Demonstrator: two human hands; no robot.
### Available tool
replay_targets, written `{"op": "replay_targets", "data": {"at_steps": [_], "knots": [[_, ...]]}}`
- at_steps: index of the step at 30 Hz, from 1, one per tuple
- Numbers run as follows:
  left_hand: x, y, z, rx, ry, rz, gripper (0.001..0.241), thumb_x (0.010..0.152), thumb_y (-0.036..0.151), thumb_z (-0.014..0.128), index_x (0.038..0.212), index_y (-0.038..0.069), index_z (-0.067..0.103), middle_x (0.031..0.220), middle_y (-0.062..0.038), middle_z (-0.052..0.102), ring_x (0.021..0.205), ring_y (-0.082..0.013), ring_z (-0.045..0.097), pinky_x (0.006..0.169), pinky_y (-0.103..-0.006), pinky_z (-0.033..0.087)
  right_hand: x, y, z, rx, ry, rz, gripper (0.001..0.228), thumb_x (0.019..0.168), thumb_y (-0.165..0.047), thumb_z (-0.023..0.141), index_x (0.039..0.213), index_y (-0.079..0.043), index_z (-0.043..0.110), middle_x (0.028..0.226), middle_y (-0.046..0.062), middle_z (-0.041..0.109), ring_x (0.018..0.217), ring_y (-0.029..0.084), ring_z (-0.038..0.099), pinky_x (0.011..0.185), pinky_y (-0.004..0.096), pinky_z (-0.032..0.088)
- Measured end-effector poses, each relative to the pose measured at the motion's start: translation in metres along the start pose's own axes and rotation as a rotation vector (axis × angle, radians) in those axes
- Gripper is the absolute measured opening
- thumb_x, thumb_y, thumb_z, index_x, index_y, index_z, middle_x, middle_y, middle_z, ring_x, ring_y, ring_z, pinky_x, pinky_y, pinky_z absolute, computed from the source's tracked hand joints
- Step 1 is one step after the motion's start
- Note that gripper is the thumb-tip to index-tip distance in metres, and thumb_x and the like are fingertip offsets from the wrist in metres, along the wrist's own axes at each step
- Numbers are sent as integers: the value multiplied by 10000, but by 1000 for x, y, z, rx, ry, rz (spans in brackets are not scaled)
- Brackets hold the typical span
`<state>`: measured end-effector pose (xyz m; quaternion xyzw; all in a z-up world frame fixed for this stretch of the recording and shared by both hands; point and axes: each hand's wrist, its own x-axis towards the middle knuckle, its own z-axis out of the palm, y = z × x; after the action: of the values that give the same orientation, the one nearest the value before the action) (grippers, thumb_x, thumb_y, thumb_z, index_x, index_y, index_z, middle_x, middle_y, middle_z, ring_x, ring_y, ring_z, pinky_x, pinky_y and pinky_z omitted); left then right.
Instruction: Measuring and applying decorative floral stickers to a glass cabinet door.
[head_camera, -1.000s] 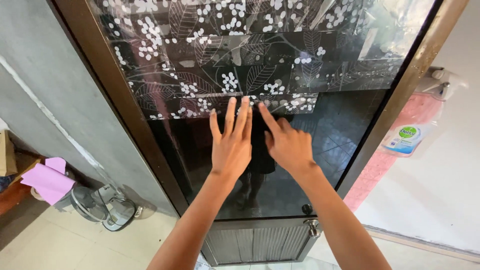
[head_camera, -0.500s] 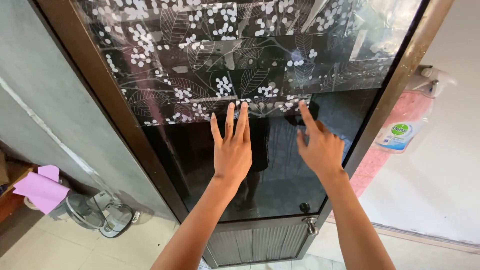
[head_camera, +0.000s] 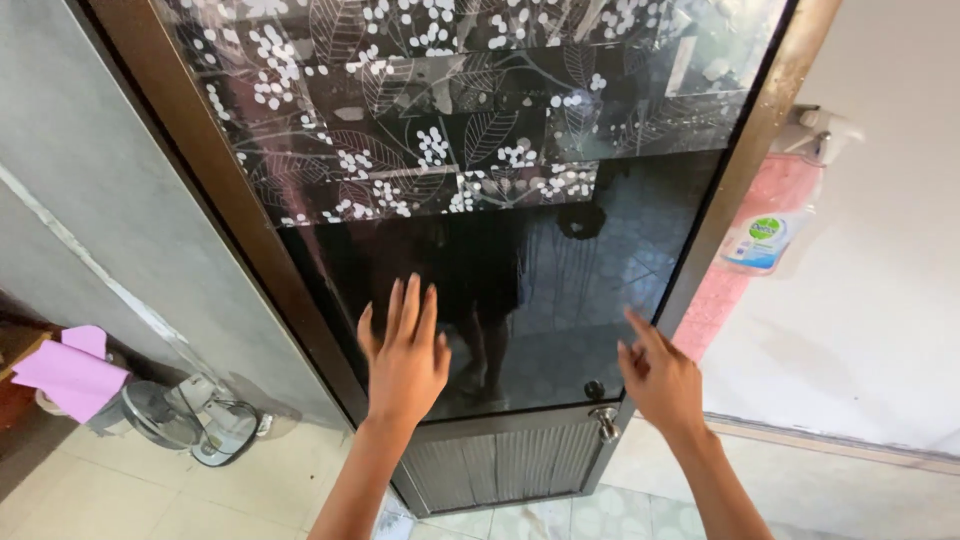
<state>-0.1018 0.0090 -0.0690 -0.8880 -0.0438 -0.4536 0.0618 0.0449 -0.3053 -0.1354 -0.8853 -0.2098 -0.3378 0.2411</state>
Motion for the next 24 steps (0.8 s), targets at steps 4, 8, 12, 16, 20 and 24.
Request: {"op": "replay_targets", "data": {"at_steps": [4, 8, 12, 16, 20, 24], "knots": [[-51, -1, 6, -69, -111, -50, 564, 978, 236, 592, 1518, 111, 491, 1638, -110, 396, 1498, -280, 411, 1164, -612, 292, -32, 3, -37, 220, -161, 32, 314, 968, -225, 637, 1273, -200, 705, 736, -94, 629, 493, 82, 550, 483, 295, 503], [-76, 18, -5, -284, -177, -205, 542, 952, 195, 631, 1475, 114, 514, 1523, -116, 554, 1320, -273, 599, 976, -501, 485, -57, 7, -56, 310, -114, 76, 138, 943, -215, 668, 1034, -239, 769, 736, -83, 628, 478, 93, 512, 506, 284, 450], [-83, 58, -40, -869, -235, -733, 431, 947, 318, 626, 1350, 166, 648, 1176, -25, 812, 965, -136, 818, 865, -293, 622, -69, 13, -71, 394, -157, 174, 42, 864, -242, 764, 862, -200, 755, 750, -91, 733, 519, 105, 552, 567, 266, 501], [-67, 101, -91, -1175, -269, -1159, 460, 892, 280, 667, 1305, 79, 705, 1205, -124, 805, 1067, -263, 808, 912, -364, 652, -73, 19, -94, 533, -211, 226, 136, 837, -247, 809, 785, -136, 752, 660, -69, 730, 515, 88, 522, 555, 253, 491], [-71, 158, -104, -1418, 75, -1653, 396, 972, 160, 596, 1309, -43, 649, 1211, -209, 703, 1094, -312, 686, 1032, -387, 529, -104, 48, -91, 774, -356, 310, 340, 970, -350, 569, 824, -95, 740, 666, 20, 716, 559, 112, 595, 602, 270, 520], [-110, 242, -66, -1558, 193, -1405, 744, 913, 427, 447, 1508, -20, 467, 1565, -175, 541, 1402, -338, 567, 1151, -471, 447, -156, 55, -76, 1308, -547, 453, 696, 888, -485, 579, 1406, -23, 629, 1451, 115, 682, 1372, 225, 607, 1186, 393, 389]]}}
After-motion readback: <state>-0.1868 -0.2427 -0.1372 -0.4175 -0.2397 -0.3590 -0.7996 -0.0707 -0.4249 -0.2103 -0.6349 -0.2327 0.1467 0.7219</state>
